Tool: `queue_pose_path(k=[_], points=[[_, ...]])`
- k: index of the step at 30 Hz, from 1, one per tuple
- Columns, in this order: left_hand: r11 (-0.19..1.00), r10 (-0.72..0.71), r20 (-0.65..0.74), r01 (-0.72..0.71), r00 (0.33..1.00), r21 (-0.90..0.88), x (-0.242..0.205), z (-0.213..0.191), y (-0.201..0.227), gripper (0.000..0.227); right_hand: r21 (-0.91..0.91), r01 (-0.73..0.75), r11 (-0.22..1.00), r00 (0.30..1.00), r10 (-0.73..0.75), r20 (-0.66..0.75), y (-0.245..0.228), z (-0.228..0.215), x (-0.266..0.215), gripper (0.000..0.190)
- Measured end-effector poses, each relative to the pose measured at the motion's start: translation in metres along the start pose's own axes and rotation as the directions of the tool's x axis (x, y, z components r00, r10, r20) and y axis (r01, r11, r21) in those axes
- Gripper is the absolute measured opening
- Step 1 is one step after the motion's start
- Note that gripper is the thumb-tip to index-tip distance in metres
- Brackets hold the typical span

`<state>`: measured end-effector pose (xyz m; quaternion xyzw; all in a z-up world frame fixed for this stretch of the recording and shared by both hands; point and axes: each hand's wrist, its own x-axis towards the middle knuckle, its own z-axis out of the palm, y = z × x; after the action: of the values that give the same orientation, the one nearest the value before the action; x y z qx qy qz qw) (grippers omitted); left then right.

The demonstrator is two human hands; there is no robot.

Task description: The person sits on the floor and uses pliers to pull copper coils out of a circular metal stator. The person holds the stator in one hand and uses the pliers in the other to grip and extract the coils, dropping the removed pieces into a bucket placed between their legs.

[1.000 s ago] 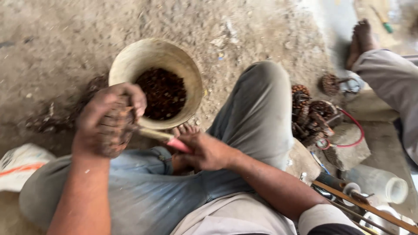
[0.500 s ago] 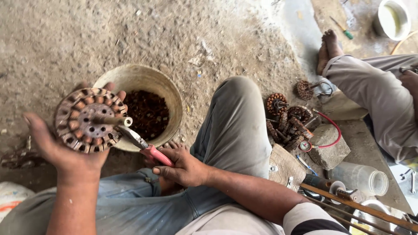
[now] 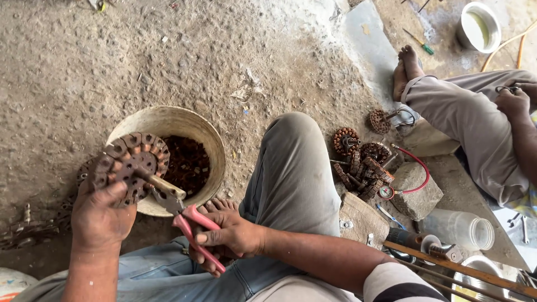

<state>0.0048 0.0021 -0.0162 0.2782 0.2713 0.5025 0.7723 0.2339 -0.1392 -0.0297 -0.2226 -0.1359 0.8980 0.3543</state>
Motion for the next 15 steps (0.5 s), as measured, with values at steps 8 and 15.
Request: queue_pose_path(k=[8,15], points=[[0.928,0.045,0.026,-0.032,0.999,-0.372,0.004,0.014,-0.005,0.039,0.391,-0.062,0.918,0.949,-0.068,0.309,0.0,0.0,-0.002,0.03],[0.888,-0.057,-0.072,0.018,0.996,-0.46,0.006,0.018,-0.005,0.039,0.093,0.08,0.992,0.997,-0.08,-0.001,-0.016,-0.01,-0.001,0.049]])
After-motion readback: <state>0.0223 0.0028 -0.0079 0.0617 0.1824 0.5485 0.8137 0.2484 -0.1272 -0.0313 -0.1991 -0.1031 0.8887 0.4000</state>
